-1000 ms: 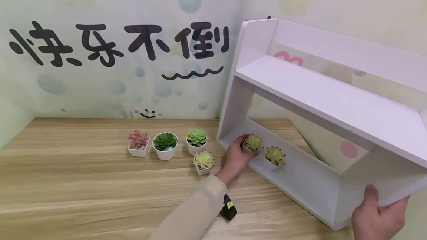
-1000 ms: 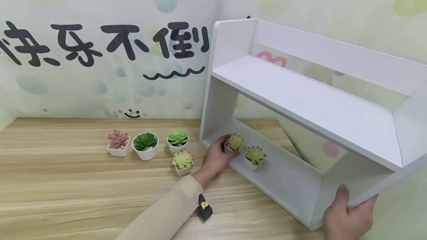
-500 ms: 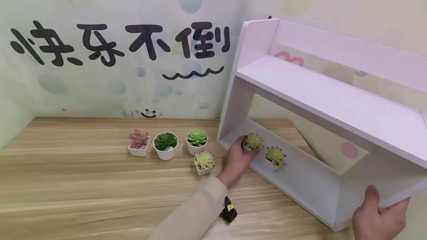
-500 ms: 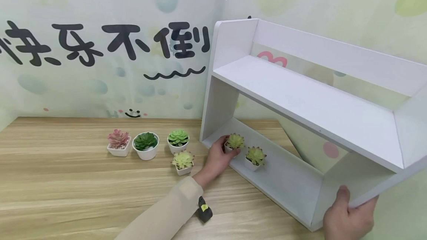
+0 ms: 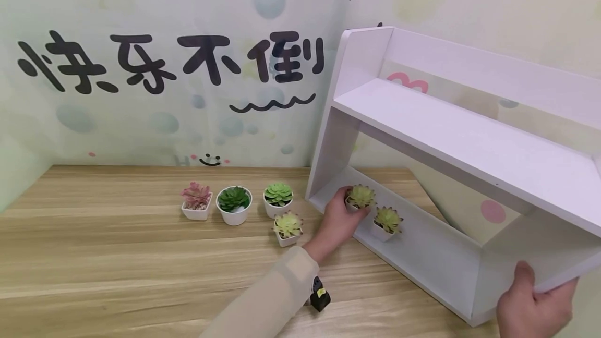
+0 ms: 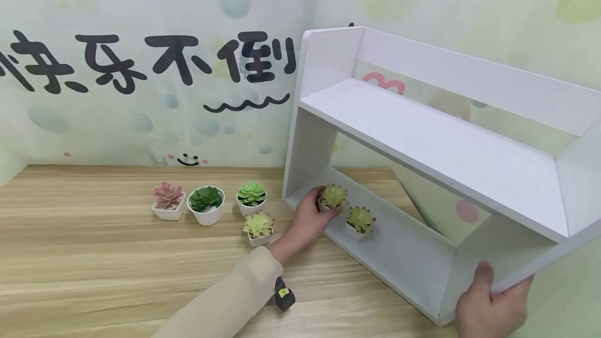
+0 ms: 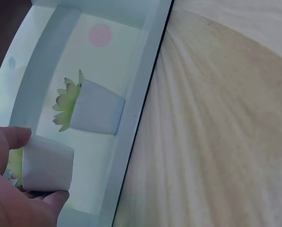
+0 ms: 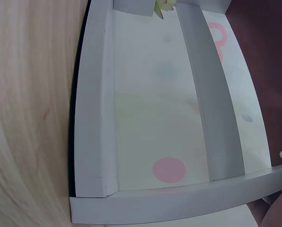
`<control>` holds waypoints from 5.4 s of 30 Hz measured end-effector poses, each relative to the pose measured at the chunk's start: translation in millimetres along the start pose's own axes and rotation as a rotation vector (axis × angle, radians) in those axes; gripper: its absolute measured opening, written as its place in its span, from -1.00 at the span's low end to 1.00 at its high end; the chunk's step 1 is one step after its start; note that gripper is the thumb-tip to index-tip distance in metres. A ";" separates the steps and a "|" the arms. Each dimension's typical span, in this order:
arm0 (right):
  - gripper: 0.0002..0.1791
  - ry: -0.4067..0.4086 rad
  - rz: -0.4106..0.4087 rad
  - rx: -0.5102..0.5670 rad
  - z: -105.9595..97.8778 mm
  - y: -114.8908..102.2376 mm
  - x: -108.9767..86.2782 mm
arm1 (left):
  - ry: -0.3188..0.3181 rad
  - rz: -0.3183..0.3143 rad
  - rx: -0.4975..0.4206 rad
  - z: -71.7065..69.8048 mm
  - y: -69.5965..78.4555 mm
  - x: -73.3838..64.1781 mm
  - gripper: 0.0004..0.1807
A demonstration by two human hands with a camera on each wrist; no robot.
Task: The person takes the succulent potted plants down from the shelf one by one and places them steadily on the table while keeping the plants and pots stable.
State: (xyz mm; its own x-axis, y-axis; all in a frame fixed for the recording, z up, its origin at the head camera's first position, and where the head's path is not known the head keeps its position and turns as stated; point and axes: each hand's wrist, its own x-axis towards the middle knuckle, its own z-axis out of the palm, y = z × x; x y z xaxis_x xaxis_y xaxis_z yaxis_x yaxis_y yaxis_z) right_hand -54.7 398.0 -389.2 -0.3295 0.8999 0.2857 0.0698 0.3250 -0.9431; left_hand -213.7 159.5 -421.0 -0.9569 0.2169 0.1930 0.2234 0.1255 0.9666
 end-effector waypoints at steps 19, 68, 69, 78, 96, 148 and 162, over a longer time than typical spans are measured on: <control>-0.51 0.006 -0.011 -0.008 0.4 0.7 -0.2 | -0.038 0.048 0.219 -13.1 27.6 -12.2 -0.06; -0.52 0.001 -0.014 -0.003 1.4 0.0 -0.5 | -0.039 0.073 0.125 -78.9 44.8 -61.4 -0.39; -0.52 -0.001 -0.012 0.001 1.7 -0.1 -0.6 | -0.041 0.072 0.116 -82.0 45.4 -63.4 -0.39; -0.54 -0.006 0.009 -0.005 1.3 -2.2 -1.2 | -0.067 0.014 0.059 -108.2 47.6 -76.0 -0.35; -0.50 -0.017 0.018 -0.010 1.4 -1.3 1.7 | 0.062 -0.015 0.151 -147.0 37.5 -77.0 -0.39; -0.52 -0.008 0.000 -0.035 2.0 -4.2 -1.0 | -0.148 -0.093 0.405 -215.5 -15.8 -81.5 -0.27; -0.50 -0.014 0.009 -0.037 1.6 -3.9 0.5 | -0.173 -0.107 0.361 -218.7 -26.4 -79.9 -0.28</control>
State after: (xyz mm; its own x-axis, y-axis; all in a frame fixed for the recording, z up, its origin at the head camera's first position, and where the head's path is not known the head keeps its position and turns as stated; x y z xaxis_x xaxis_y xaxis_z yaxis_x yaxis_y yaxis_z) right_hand -56.6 396.8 -385.6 -0.3420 0.8987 0.2744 0.1073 0.3275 -0.9388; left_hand -183.7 -73.0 -425.1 -0.9400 0.3394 0.0339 0.2045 0.4814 0.8523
